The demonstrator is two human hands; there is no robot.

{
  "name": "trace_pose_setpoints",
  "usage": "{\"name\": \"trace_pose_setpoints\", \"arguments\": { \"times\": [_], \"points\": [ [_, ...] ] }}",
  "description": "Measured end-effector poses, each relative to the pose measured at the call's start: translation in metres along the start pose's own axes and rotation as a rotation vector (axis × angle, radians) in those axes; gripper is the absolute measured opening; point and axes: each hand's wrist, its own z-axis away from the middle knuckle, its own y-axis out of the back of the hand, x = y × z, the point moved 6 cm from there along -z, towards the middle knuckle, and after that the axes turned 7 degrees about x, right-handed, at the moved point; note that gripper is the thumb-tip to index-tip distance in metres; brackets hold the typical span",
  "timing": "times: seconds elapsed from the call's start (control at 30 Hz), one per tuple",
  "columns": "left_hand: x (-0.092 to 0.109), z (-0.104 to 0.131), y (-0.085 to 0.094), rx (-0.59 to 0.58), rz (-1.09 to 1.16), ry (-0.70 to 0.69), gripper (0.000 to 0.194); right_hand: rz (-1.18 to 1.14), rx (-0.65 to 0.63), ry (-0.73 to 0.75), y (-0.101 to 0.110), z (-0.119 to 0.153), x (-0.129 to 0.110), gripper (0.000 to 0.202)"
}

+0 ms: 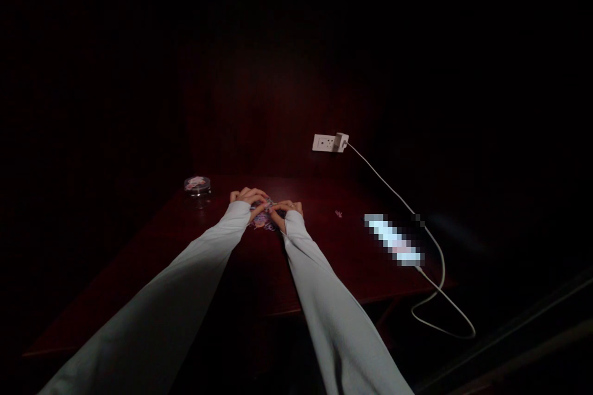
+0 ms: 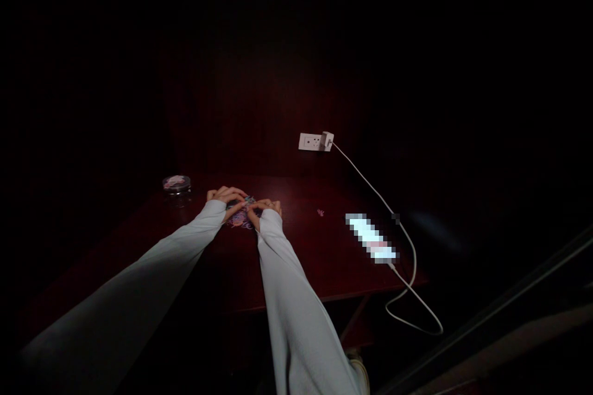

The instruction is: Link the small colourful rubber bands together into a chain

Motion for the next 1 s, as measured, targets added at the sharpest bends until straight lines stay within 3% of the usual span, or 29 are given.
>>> {"name": "trace_pose_setpoints", "arguments": {
  "times": [0.2,0.4,0.6,0.83,1.0],
  "points": [
    [0.001,0.000,0.000,-0.005,-0.004,-0.011,0.013,0.006,-0.025,-0.004,0.004,0.000,-0.004,0.010],
    [0.004,0.002,0.005,0.043,0.017,-0.010,0.016,0.049,-0.020,-0.042,0.020,0.004,-0.009,0.011],
    [-0.004,0.004,0.010,0.055,0.020,0.020,0.021,0.331,0.238,-0.157,0.077,-0.002,0.028,0.030],
    [-0.015,0.006,0.012,0.064,0.017,0.034,0.020,0.619,0.269,-0.250,0.146,-0.003,0.077,0.036],
    [-0.018,0.007,0.012,0.055,0.009,0.031,0.018,0.678,0.240,-0.284,0.160,-0.002,0.085,0.039]
  ]
}}
